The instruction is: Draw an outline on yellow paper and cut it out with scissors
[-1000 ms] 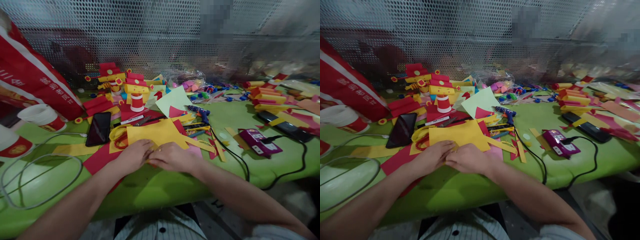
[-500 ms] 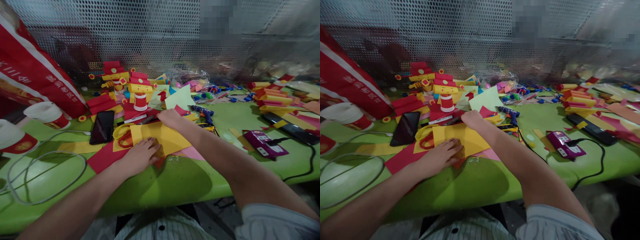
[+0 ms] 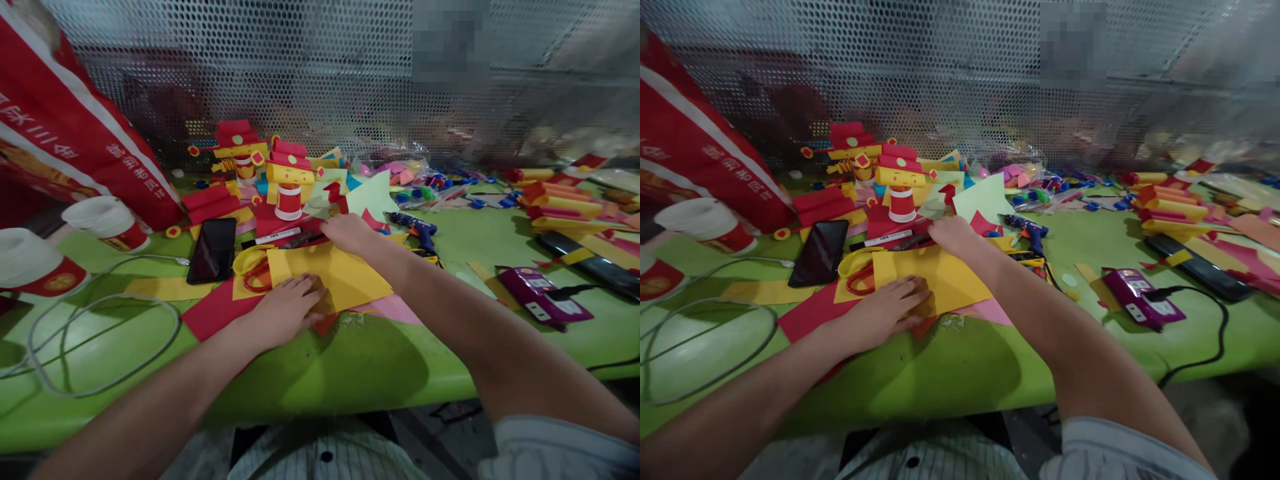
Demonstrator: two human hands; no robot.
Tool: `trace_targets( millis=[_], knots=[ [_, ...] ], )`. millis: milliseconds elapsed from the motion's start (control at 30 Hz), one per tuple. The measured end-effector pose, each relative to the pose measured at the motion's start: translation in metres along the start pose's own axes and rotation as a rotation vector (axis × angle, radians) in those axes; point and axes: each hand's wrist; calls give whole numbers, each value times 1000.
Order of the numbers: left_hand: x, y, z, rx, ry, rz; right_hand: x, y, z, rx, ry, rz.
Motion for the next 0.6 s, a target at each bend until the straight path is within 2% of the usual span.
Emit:
trace_targets(
  millis=[167,333,433,533,600],
  knots=[
    [0,0,2,-30,6,17,-6,-2,1,7,-60,-17],
    [1,-1,4,-65,47,49,-27,2,8,112,-266,-52],
    [1,2,5,-76,25,30,-40,3,2,201,-344,-16],
    [1,9,5,-41,-41,40,-46,2,-11,427,-434,51],
    [0,15,7,0,-81,71,-47,3,-19,739,-583,59]
  ],
)
Point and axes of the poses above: each hand's wrist, its own x-axis towards the middle knuckle, its own z-axis out of the back of the hand, y = z × x, and after that the axes turned 12 degrees about x, right-handed
